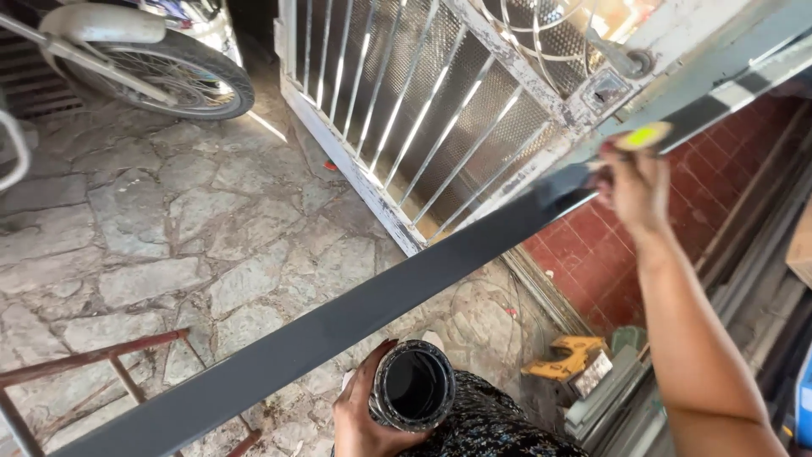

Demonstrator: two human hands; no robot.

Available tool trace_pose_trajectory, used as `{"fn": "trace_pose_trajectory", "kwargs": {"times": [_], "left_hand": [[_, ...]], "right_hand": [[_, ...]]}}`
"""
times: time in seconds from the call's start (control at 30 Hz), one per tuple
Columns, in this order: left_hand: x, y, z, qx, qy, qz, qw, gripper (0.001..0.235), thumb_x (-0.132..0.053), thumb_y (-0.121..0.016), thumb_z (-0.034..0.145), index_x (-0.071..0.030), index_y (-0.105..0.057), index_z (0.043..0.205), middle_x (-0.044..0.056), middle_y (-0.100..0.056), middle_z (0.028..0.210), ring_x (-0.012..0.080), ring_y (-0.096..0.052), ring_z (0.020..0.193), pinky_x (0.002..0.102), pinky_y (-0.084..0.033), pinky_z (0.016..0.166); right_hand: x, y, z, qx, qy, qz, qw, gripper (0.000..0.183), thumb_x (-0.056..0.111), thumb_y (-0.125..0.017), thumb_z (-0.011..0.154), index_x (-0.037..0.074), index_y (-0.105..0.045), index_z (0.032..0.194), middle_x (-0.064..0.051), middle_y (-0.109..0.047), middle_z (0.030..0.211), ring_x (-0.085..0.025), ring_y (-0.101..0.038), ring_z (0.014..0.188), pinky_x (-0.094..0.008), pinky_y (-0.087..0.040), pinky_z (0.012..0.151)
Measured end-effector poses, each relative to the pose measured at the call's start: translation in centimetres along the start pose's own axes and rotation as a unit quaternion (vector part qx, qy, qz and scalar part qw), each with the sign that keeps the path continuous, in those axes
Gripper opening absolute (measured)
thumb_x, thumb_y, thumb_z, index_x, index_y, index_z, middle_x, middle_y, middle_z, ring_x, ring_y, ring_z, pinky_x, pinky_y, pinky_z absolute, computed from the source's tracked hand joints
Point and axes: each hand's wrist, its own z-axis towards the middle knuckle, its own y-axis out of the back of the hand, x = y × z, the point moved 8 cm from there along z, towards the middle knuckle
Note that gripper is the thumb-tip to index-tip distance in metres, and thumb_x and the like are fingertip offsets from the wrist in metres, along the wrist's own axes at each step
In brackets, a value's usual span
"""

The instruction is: Painting a long metal beam with black paint using a handheld brush.

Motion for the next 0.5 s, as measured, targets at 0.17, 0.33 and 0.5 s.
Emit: {"fn": "trace_pose_trajectory", "kwargs": {"times": [0.17, 0.33, 0.5], "left_hand": [[-1.5, -3.4, 0.3, -0.042, -0.033, 0.025, 0.998, 0.112, -0.058, -0.099, 0.047, -0.029, -0.053, 0.144, -0.003, -0.07, 0.139, 0.0198, -0.071, 0.123, 0.04, -0.062, 0.097], [-4.1, -9.3, 1.5, -0.07, -0.033, -0.013, 0.997, 0.111, -0.043, -0.104, 0.045, -0.021, -0.056, 0.143, 0.005, -0.07, 0.139, 0.0238, -0.069, 0.125, 0.039, -0.053, 0.105], [-7.4, -15.6, 3.1, -0.082, -0.099, 0.062, 0.99, 0.119, -0.054, -0.104, 0.049, -0.013, -0.049, 0.147, 0.01, -0.061, 0.147, 0.0289, -0.066, 0.127, 0.049, -0.055, 0.102]], "right_hand": [[2.2, 4.5, -3.6, -0.103, 0.094, 0.196, 0.971, 0.007, 0.012, -0.061, 0.112, 0.014, -0.055, 0.116, -0.004, -0.059, 0.083, -0.009, -0.049, 0.049, -0.021, -0.038, 0.039], [-1.4, 3.2, -10.2, 0.076, 0.238, 0.242, 0.938, 0.012, 0.007, -0.055, 0.102, 0.015, -0.063, 0.106, -0.002, -0.07, 0.094, -0.001, -0.064, 0.06, -0.013, -0.043, 0.033], [-2.7, -0.1, -13.3, 0.255, 0.414, 0.192, 0.852, 0.024, -0.004, -0.048, 0.099, 0.01, -0.039, 0.116, -0.013, -0.064, 0.096, -0.018, -0.061, 0.073, -0.028, -0.056, 0.057]]}}
